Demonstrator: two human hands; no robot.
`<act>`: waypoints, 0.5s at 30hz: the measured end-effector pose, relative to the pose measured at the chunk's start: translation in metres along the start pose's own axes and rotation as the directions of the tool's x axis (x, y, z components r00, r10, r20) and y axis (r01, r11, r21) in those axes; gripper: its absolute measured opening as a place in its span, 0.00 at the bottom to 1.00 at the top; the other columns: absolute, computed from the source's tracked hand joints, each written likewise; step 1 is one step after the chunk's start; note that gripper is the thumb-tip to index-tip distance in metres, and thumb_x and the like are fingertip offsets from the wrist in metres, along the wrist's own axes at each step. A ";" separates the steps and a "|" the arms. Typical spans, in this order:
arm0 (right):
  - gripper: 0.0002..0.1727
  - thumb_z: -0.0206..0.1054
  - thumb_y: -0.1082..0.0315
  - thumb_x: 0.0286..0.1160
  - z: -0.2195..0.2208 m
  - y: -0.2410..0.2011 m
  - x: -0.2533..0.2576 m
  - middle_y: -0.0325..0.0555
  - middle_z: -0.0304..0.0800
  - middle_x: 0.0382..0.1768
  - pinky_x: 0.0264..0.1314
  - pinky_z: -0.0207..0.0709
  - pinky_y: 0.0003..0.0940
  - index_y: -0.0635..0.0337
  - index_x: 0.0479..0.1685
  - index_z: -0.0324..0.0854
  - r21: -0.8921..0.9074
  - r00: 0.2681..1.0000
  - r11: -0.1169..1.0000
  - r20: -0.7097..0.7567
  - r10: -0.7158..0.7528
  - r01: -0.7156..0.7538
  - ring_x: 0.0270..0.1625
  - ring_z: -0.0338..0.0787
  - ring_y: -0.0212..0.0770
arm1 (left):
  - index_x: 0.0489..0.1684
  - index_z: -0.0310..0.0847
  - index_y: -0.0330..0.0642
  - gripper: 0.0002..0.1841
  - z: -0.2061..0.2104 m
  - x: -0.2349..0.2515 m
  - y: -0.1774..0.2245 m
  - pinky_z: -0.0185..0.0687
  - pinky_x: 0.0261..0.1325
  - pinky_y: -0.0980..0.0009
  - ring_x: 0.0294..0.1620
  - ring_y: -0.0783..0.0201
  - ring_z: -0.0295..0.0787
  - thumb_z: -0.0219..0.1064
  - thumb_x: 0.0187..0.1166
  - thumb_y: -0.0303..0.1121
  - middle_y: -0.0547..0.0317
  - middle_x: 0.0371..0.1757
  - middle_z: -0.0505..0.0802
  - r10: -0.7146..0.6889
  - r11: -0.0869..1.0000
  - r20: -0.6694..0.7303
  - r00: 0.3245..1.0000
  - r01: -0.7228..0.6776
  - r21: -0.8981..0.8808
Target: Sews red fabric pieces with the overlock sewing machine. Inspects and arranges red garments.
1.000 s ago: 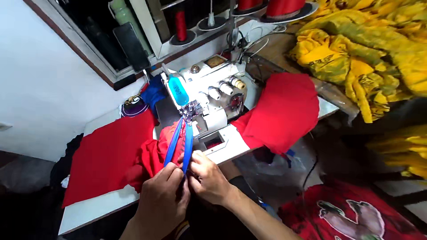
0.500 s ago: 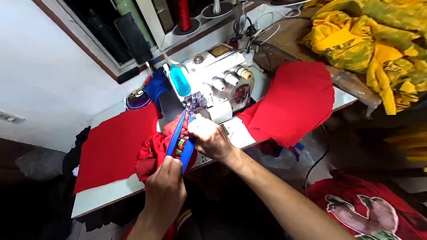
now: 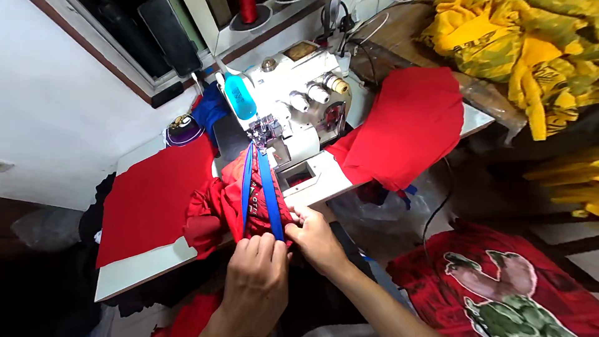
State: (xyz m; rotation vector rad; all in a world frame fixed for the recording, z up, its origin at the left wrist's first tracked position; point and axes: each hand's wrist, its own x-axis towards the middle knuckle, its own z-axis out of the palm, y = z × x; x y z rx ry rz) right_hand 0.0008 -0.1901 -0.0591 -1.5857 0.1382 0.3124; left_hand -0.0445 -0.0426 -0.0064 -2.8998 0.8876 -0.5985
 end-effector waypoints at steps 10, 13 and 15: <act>0.16 0.60 0.71 0.82 -0.010 0.005 -0.023 0.41 0.96 0.46 0.53 0.87 0.26 0.64 0.62 0.86 0.289 0.963 0.953 0.217 -0.157 0.090 0.46 0.93 0.29 | 0.28 0.85 0.41 0.15 0.009 -0.016 0.024 0.83 0.69 0.64 0.66 0.49 0.90 0.57 0.85 0.36 0.44 0.62 0.94 -0.073 0.980 -0.104 0.992 0.052 -0.194; 0.21 0.52 0.73 0.75 -0.015 0.003 -0.026 0.38 0.95 0.45 0.53 0.85 0.25 0.65 0.58 0.87 0.393 0.949 0.914 0.241 -0.205 0.098 0.46 0.91 0.26 | 0.28 0.84 0.41 0.15 0.010 -0.019 0.029 0.81 0.71 0.65 0.67 0.51 0.90 0.58 0.86 0.35 0.43 0.61 0.94 -0.065 0.973 -0.139 0.988 0.032 -0.229; 0.17 0.51 0.66 0.81 -0.014 0.000 -0.026 0.30 0.89 0.33 0.44 0.82 0.21 0.58 0.44 0.88 0.438 0.961 0.893 0.189 -0.202 0.102 0.37 0.87 0.22 | 0.28 0.83 0.41 0.14 0.011 -0.021 0.031 0.81 0.71 0.66 0.66 0.52 0.90 0.59 0.85 0.35 0.43 0.58 0.95 -0.044 0.968 -0.148 0.988 0.006 -0.252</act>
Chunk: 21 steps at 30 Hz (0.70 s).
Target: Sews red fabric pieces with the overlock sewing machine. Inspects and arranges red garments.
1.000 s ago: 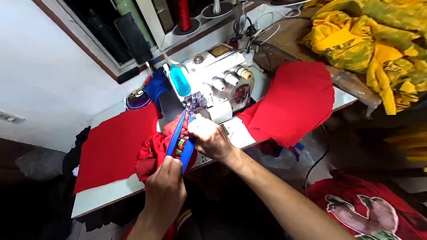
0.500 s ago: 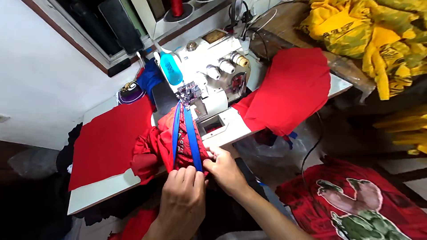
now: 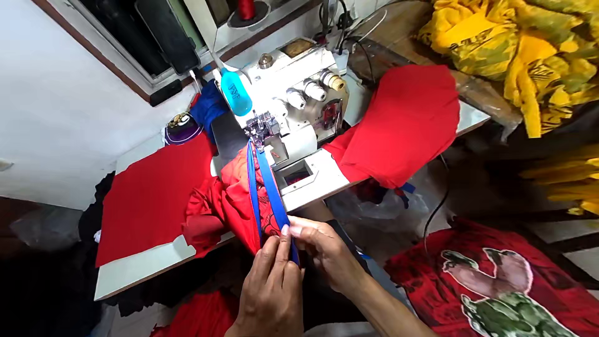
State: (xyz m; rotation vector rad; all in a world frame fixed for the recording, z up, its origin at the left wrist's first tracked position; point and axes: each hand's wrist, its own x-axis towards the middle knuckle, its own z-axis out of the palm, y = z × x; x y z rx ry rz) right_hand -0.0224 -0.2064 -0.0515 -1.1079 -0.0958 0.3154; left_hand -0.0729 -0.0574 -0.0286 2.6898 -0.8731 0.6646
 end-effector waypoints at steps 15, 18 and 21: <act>0.12 0.65 0.68 0.81 0.002 0.008 0.009 0.42 0.96 0.36 0.47 0.87 0.25 0.62 0.45 0.94 -0.007 0.949 0.999 -0.313 -0.046 0.046 0.41 0.93 0.31 | 0.76 0.83 0.53 0.25 0.033 0.091 -0.104 0.65 0.84 0.46 0.86 0.49 0.70 0.53 0.86 0.48 0.61 0.83 0.80 -0.387 0.922 0.129 0.913 0.384 0.052; 0.11 0.65 0.69 0.80 0.003 0.004 0.037 0.41 0.96 0.37 0.51 0.87 0.26 0.61 0.44 0.94 0.035 0.945 0.999 -0.327 -0.019 0.032 0.44 0.93 0.30 | 0.78 0.82 0.56 0.25 0.036 0.109 -0.126 0.69 0.82 0.47 0.87 0.50 0.69 0.53 0.87 0.49 0.62 0.83 0.80 -0.417 0.909 0.161 0.894 0.412 0.063; 0.09 0.67 0.69 0.79 0.002 0.002 0.069 0.39 0.94 0.33 0.49 0.85 0.27 0.59 0.40 0.94 0.025 0.943 1.000 -0.332 -0.005 0.015 0.42 0.92 0.29 | 0.73 0.86 0.51 0.23 0.038 0.131 -0.150 0.76 0.74 0.44 0.79 0.48 0.78 0.55 0.86 0.47 0.54 0.78 0.84 -0.407 0.913 0.173 0.897 0.404 0.058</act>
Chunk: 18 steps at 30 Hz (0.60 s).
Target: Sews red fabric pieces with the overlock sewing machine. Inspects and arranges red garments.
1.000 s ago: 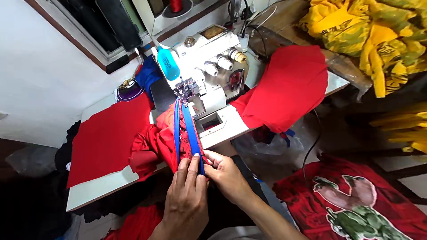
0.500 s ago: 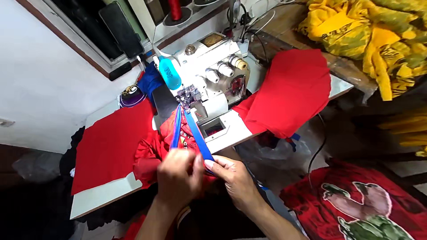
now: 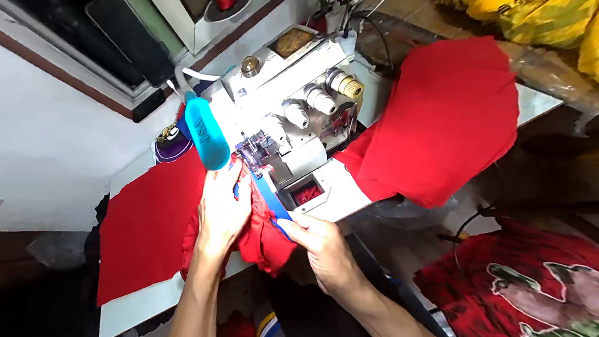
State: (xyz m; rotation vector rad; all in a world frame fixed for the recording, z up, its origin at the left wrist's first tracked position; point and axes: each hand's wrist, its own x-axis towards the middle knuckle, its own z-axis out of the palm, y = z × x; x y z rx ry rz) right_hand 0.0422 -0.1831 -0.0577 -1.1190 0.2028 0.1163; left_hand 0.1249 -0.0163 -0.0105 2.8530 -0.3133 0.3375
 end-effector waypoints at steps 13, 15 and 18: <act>0.16 0.68 0.60 0.82 0.014 0.000 0.041 0.38 0.89 0.22 0.37 0.84 0.32 0.56 0.24 0.90 -0.148 1.000 0.989 -0.022 -0.008 0.004 0.29 0.88 0.32 | 0.34 0.93 0.43 0.16 -0.044 -0.036 -0.017 0.64 0.88 0.45 0.68 0.58 0.89 0.64 0.82 0.42 0.61 0.48 0.97 0.424 0.905 -0.047 0.904 -0.425 -0.010; 0.13 0.63 0.64 0.86 0.023 0.004 0.029 0.41 0.93 0.29 0.42 0.88 0.31 0.61 0.38 0.91 -0.126 0.998 0.992 -0.055 -0.037 0.030 0.34 0.92 0.33 | 0.24 0.89 0.46 0.19 -0.067 -0.051 0.013 0.85 0.62 0.54 0.39 0.64 0.92 0.61 0.84 0.45 0.64 0.27 0.91 0.451 0.890 -0.047 0.891 -0.445 0.101; 0.23 0.50 0.73 0.85 0.042 -0.002 -0.011 0.54 0.86 0.58 0.66 0.76 0.23 0.76 0.74 0.72 -0.182 0.994 0.982 0.084 0.070 -0.053 0.58 0.84 0.28 | 0.19 0.85 0.44 0.18 -0.057 -0.075 0.061 0.78 0.25 0.62 0.21 0.58 0.84 0.57 0.81 0.38 0.59 0.17 0.84 0.437 0.894 -0.144 0.888 -0.412 0.176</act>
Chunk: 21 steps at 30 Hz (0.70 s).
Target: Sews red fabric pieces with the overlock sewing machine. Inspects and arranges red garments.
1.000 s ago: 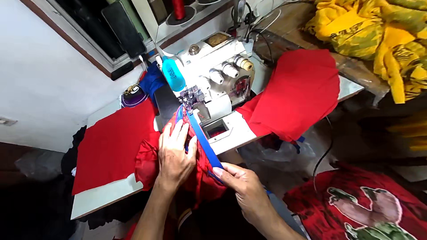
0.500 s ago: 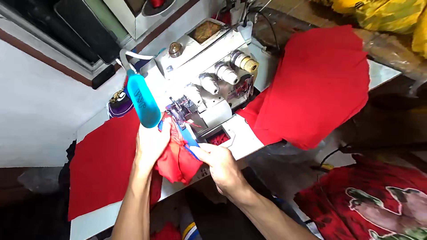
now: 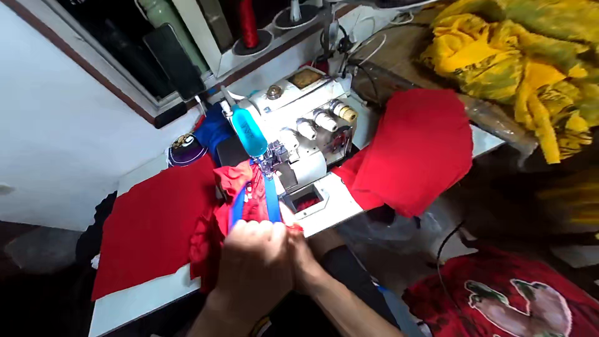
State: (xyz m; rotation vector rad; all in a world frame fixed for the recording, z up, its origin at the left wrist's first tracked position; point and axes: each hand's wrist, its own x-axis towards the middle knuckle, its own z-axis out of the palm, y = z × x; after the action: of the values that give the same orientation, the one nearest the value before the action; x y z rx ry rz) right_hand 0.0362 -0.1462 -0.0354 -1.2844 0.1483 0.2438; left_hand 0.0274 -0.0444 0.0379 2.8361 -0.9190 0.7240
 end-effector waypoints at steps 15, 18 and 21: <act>0.08 0.69 0.68 0.82 -0.044 -0.016 0.034 0.48 0.90 0.30 0.37 0.86 0.29 0.66 0.39 0.84 0.212 0.991 0.973 0.120 0.065 -0.089 0.31 0.90 0.36 | 0.26 0.88 0.45 0.12 0.034 -0.029 0.011 0.83 0.27 0.66 0.25 0.64 0.89 0.64 0.77 0.38 0.62 0.22 0.89 -0.160 0.980 -0.026 0.987 0.155 -0.126; 0.09 0.66 0.70 0.83 -0.055 -0.011 0.039 0.45 0.86 0.26 0.33 0.80 0.24 0.65 0.34 0.82 0.241 0.982 0.963 0.169 0.081 -0.121 0.27 0.84 0.32 | 0.27 0.88 0.44 0.13 0.037 -0.034 0.008 0.85 0.28 0.66 0.26 0.64 0.89 0.64 0.78 0.39 0.62 0.24 0.90 -0.174 0.977 -0.015 0.985 0.171 -0.130; 0.09 0.63 0.73 0.84 -0.062 -0.011 0.039 0.43 0.86 0.27 0.29 0.78 0.21 0.64 0.33 0.82 0.191 0.991 0.975 0.094 0.095 -0.111 0.24 0.83 0.30 | 0.27 0.90 0.44 0.13 0.032 -0.034 0.004 0.85 0.30 0.67 0.28 0.64 0.90 0.63 0.77 0.40 0.62 0.25 0.91 -0.200 0.978 -0.055 0.978 0.196 -0.068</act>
State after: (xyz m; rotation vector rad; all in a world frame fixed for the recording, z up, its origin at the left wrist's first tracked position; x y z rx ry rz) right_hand 0.0780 -0.2050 -0.0515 -1.0706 0.1628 0.3633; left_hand 0.0140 -0.0357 -0.0065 2.7812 -0.6270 0.7395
